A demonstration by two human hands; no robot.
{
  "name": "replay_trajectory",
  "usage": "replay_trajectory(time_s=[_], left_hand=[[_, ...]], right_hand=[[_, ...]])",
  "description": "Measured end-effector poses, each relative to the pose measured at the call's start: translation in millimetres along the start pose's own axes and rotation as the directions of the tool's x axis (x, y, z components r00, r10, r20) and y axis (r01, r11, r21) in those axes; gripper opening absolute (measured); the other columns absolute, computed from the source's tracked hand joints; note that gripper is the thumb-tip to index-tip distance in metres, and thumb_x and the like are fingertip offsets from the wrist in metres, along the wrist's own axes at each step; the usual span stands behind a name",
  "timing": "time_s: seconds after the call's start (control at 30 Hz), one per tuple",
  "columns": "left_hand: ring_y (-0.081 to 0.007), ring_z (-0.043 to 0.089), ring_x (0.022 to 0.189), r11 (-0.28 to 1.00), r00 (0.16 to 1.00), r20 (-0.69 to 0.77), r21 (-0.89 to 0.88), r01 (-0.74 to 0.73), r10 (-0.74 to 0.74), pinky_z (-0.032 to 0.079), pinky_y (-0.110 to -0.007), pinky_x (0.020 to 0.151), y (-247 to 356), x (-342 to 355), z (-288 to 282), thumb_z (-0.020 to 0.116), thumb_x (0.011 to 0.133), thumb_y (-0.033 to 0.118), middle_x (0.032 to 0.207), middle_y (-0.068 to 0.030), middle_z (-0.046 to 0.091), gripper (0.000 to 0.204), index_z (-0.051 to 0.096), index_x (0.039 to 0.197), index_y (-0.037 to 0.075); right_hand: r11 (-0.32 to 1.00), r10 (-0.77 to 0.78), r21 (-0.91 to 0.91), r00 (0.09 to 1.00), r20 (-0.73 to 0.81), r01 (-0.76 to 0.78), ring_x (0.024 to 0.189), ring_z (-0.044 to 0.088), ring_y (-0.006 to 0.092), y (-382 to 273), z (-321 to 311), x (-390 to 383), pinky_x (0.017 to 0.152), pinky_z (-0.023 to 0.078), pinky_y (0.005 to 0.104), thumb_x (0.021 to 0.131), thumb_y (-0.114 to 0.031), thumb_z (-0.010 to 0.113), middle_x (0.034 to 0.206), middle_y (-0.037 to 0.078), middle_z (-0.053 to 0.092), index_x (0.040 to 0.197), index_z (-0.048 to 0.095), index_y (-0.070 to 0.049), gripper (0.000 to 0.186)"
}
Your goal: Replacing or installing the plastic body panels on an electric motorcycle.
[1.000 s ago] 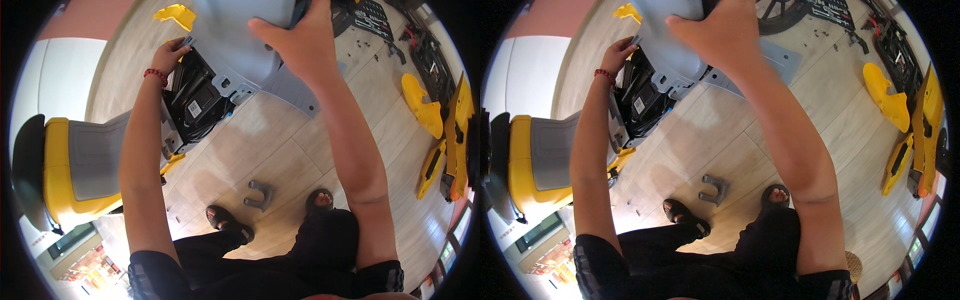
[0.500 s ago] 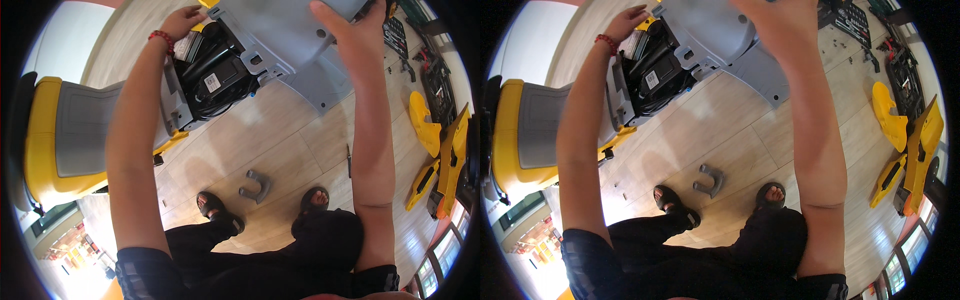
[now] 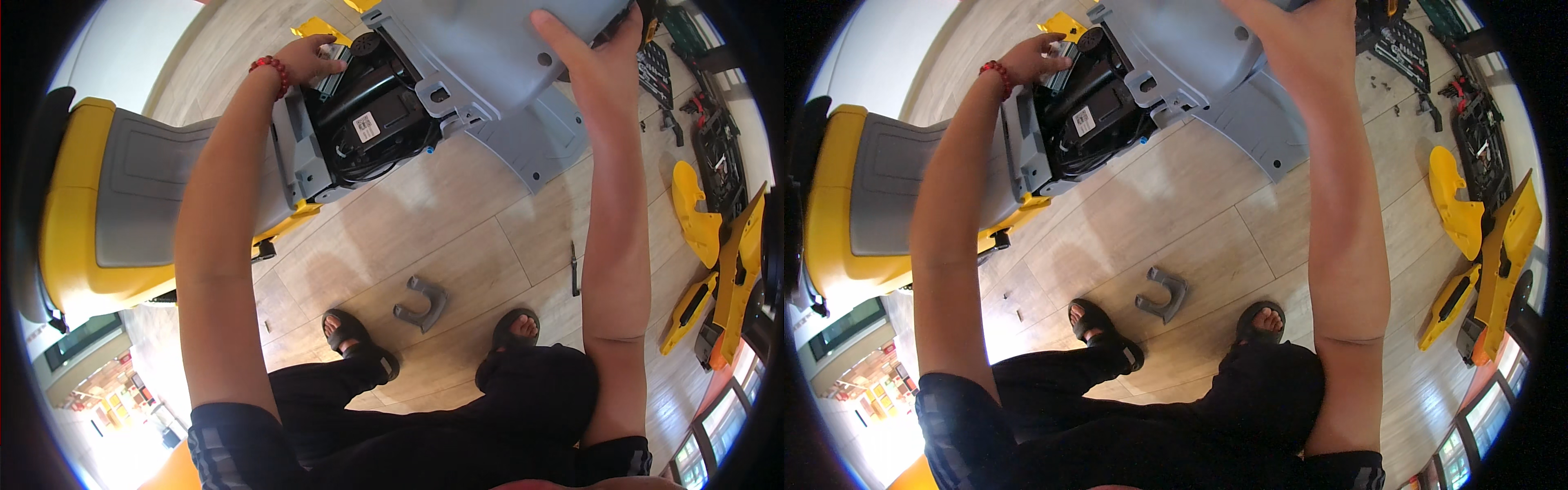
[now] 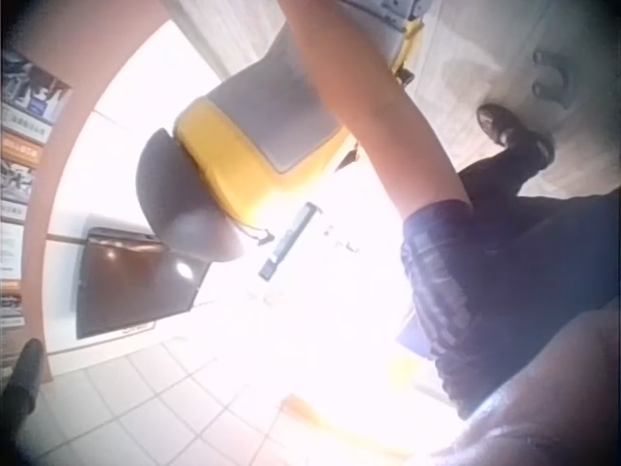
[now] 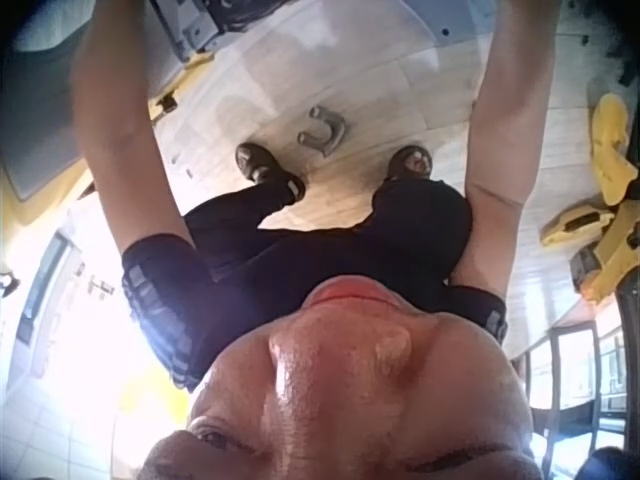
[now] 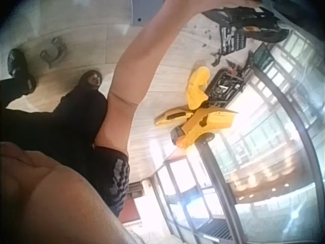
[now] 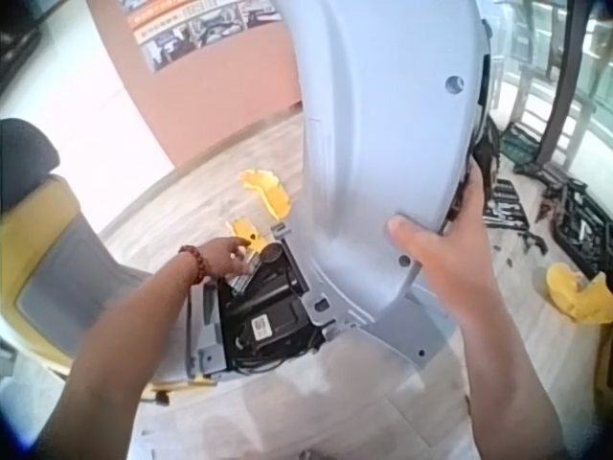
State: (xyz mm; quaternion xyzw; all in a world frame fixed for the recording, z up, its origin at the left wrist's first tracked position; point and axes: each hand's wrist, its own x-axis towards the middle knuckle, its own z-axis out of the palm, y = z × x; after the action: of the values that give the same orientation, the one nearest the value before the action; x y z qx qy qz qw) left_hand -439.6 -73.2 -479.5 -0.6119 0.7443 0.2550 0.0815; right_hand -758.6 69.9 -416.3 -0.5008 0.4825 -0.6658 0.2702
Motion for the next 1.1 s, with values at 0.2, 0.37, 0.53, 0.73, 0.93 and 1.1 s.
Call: replay_trajectory(time_s=[0.2, 0.37, 0.53, 0.73, 0.93, 1.1], left_hand=[[-0.0322, 0.054, 0.109, 0.995, 0.978, -0.208, 0.099, -0.001, 0.022, 0.043, -0.038, 0.093, 14.8, 5.4, 21.1, 0.071, 0.07, 0.048, 0.118, -0.0202, 0.055, 0.072, 0.047, 0.123, 0.006], [-0.0327, 0.055, 0.107, 0.972, 0.973, -0.215, 0.232, -0.034, 0.086, 0.044, -0.039, 0.091, 16.1, 11.1, 21.2, 0.073, 0.07, 0.044, 0.113, -0.0198, 0.058, 0.064, 0.05, 0.116, 0.006], [-0.0324, 0.057, 0.104, 0.954, 0.968, -0.214, 0.293, -0.065, 0.132, 0.045, -0.039, 0.089, 14.1, 12.5, 21.5, 0.07, 0.071, 0.048, 0.11, -0.0188, 0.059, 0.068, 0.049, 0.116, 0.002], [-0.0312, 0.057, 0.104, 0.908, 0.952, -0.263, 0.418, -0.035, 0.158, 0.046, -0.038, 0.088, 17.5, 1.6, 28.8, 0.067, 0.074, 0.045, 0.109, -0.0167, 0.06, 0.062, 0.05, 0.117, 0.004], [-0.024, 0.059, 0.099, 0.821, 0.871, -0.212, -0.294, -0.49, 0.444, 0.047, -0.034, 0.083, 64.8, -60.1, 25.1, 0.066, 0.077, 0.035, 0.103, -0.0142, 0.061, 0.046, 0.058, 0.11, 0.003], [-0.0248, 0.061, 0.084, 0.829, 0.835, -0.264, -0.17, -0.533, 0.483, 0.048, -0.031, 0.077, 104.5, -95.7, 46.7, 0.074, 0.07, 0.024, 0.091, -0.0152, 0.063, 0.043, 0.061, 0.102, -0.002]], right_hand=[[0.997, -0.012, -0.074, 1.0, -0.011, 0.011, 0.113, 0.045, 0.0257, 6.2, -0.6, 1.8, 0.095, 0.038, 0.0357, 0.066, -0.012, 0.071, 0.124, 0.019, 0.043, 0.136, 0.014, 0.003, 0.091], [0.991, 0.032, -0.13, 0.999, -0.043, -0.037, 0.114, 0.044, 0.0263, 5.5, 0.4, 2.2, 0.095, 0.038, 0.0359, 0.066, -0.012, 0.07, 0.124, 0.02, 0.042, 0.136, 0.015, 0.004, 0.091], [0.994, 0.023, -0.102, 0.999, -0.036, -0.026, 0.113, 0.045, 0.026, 5.4, 1.4, 2.7, 0.094, 0.038, 0.0355, 0.066, -0.012, 0.07, 0.123, 0.02, 0.043, 0.136, 0.015, 0.005, 0.09], [0.994, 0.037, -0.098, 0.998, -0.06, -0.042, 0.111, 0.046, 0.0255, 6.3, 4.0, 1.3, 0.093, 0.039, 0.0353, 0.067, -0.011, 0.069, 0.123, 0.02, 0.043, 0.135, 0.016, 0.006, 0.088], [0.99, 0.035, -0.136, 0.998, -0.054, -0.042, 0.111, 0.046, 0.0259, 6.5, 3.9, 3.7, 0.093, 0.039, 0.0347, 0.067, -0.009, 0.068, 0.123, 0.02, 0.043, 0.135, 0.016, 0.005, 0.087], [0.988, 0.038, -0.146, 0.998, -0.053, -0.045, 0.112, 0.046, 0.0256, 8.9, 2.4, 1.2, 0.093, 0.039, 0.0352, 0.066, -0.008, 0.068, 0.123, 0.02, 0.044, 0.135, 0.017, 0.004, 0.087]])
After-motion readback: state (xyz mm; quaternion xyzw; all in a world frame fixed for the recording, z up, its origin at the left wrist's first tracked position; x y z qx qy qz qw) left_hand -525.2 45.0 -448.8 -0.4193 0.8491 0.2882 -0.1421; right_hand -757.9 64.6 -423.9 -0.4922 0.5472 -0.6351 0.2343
